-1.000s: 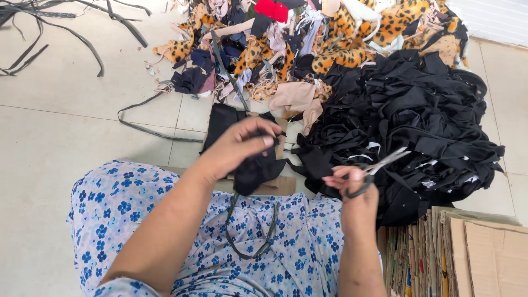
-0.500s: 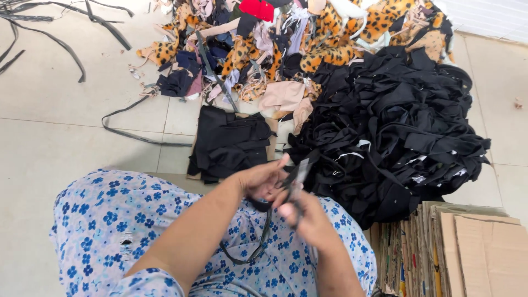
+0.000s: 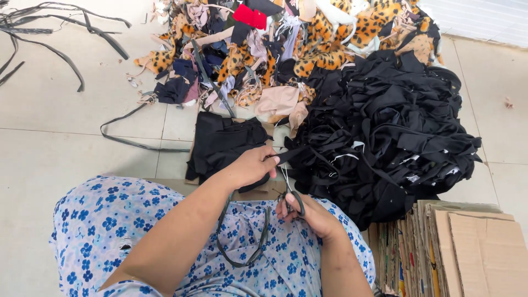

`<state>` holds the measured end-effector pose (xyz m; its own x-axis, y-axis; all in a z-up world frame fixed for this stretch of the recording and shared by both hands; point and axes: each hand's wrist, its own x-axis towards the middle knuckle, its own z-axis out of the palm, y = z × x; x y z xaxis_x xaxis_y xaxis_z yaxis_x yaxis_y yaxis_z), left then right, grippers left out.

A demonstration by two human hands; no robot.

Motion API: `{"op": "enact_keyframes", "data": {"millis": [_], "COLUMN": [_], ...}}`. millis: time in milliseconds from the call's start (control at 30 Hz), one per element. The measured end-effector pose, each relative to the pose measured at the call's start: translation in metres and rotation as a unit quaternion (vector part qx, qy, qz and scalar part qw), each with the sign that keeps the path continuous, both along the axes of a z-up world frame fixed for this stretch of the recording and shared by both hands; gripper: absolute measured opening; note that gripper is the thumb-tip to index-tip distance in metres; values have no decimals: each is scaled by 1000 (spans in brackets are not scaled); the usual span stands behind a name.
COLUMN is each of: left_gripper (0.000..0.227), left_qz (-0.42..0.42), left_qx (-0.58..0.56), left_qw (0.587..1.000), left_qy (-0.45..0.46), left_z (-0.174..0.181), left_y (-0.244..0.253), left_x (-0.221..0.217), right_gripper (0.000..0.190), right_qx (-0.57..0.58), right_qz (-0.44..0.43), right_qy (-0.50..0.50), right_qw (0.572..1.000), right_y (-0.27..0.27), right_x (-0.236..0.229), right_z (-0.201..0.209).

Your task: Trimming black fabric scraps with scissors and sorting them into a stack

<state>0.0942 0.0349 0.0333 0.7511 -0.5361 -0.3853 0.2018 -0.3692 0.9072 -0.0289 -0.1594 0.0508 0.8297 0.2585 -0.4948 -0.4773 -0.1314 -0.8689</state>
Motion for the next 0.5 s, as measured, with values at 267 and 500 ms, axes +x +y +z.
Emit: {"op": "enact_keyframes", "data": {"millis": [267,500], "left_gripper": [24,26], "left_qz": [68,63], "left_qx": [10,39], "left_qw": [997,996], "left_qy": [-29,-58], "left_z": [-14,34], "left_y": [0,13], "left_x": [-18,-25], "right_gripper": [55,58], "right_qx": [101,85], "right_qz": [-52,-79], "right_qy": [-22,-2], "right_qw": [993,993], "right_y": [1,14], "right_x": [15,9], "right_z": [-45,-22]}}
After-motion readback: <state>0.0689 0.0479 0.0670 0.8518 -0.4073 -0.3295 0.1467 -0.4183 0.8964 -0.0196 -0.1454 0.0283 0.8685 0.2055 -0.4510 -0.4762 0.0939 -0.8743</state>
